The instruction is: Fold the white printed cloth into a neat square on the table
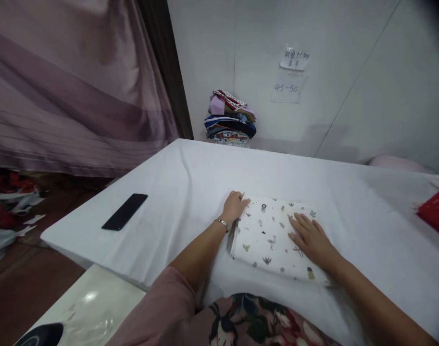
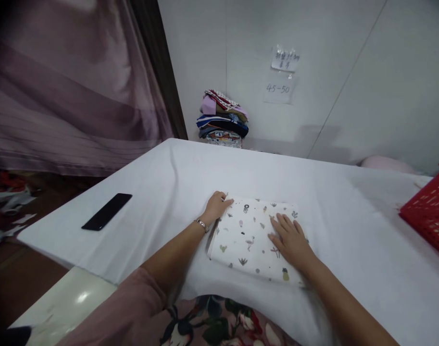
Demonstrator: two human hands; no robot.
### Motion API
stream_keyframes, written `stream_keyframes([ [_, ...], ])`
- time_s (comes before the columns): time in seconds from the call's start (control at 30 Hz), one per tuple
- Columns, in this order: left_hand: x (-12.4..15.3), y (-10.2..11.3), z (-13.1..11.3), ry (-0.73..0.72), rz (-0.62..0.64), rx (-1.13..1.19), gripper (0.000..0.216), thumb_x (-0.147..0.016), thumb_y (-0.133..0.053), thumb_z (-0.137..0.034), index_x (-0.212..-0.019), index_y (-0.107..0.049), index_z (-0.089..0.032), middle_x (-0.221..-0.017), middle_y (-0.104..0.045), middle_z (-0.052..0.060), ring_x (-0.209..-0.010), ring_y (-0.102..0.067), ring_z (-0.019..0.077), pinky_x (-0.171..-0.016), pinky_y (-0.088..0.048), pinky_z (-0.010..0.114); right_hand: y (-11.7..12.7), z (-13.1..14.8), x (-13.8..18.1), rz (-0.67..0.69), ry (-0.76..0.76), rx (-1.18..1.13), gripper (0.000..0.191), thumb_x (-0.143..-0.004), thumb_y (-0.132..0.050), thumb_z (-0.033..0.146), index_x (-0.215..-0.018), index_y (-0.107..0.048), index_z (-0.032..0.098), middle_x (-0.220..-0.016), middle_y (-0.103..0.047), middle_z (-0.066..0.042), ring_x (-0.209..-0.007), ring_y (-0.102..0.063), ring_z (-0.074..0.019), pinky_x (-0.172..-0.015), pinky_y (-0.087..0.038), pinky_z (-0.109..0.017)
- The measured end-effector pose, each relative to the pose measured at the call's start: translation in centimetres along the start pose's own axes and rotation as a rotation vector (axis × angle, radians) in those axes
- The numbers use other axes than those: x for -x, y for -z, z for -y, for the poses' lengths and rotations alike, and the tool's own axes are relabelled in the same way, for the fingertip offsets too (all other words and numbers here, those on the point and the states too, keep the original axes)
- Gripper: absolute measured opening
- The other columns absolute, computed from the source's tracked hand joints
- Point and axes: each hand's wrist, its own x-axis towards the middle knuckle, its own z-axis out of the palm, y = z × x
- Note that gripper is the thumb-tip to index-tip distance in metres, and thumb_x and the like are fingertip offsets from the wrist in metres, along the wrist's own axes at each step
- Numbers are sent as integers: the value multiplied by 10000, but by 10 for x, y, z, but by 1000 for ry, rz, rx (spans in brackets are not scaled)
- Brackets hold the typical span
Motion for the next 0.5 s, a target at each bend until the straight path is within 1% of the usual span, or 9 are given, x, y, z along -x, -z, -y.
stream_keyframes([
  [0.1, 2, 0, 4, 9, -8, 69, 245, -726, -615, -405, -714, -509, -184, -922, -522, 27, -784, -525, 139, -749, -407, 268, -1, 0, 1, 4, -6, -11, 539, -878, -321, 522, -1346, -404, 266, -1443, -314, -62, -1336, -233, -264, -1062, -223, -501],
  [0.2, 9, 3, 9, 70, -40, 119, 322, -693, -639, -459, -816, -523, -184, -991, -539, 52, -863, -539, 162, -758, -410, 267, 5, 0, 2, 9, -12, -44, 538, -877, -332, 516, -1341, -412, 256, -1442, -314, -69, -1340, -222, -269, -1060, -225, -505],
  [0.23, 11, 4, 11, 100, -29, 124, 365, -677, -647, -481, -848, -516, -187, -987, -551, 54, -869, -543, 169, -744, -413, 266, 8, 1, 2, 10, -15, -58, 537, -878, -335, 511, -1340, -413, 248, -1441, -316, -72, -1341, -219, -271, -1060, -226, -507],
  [0.3, 15, 6, 13, 158, 37, 143, 447, -643, -659, -525, -895, -492, -196, -946, -579, 46, -828, -558, 171, -691, -420, 260, 17, 4, -2, 4, -15, -93, 525, -883, -338, 489, -1338, -416, 240, -1439, -321, -72, -1342, -215, -272, -1060, -227, -509],
  [0.4, 18, 6, 14, 186, 112, 180, 464, -634, -659, -533, -905, -476, -203, -893, -601, 30, -755, -567, 161, -627, -413, 250, 31, 16, -21, -25, 17, -161, 489, -881, -358, 446, -1318, -442, 242, -1419, -360, -64, -1335, -242, -265, -1061, -232, -499],
  [0.5, 20, 3, 10, 143, 101, 149, 350, -677, -643, -448, -871, -489, -201, -845, -601, 10, -737, -558, 151, -621, -399, 245, 38, 36, -53, -32, 64, -251, 460, -866, -397, 407, -1283, -486, 233, -1364, -443, -62, -1305, -311, -257, -1051, -274, -464],
])
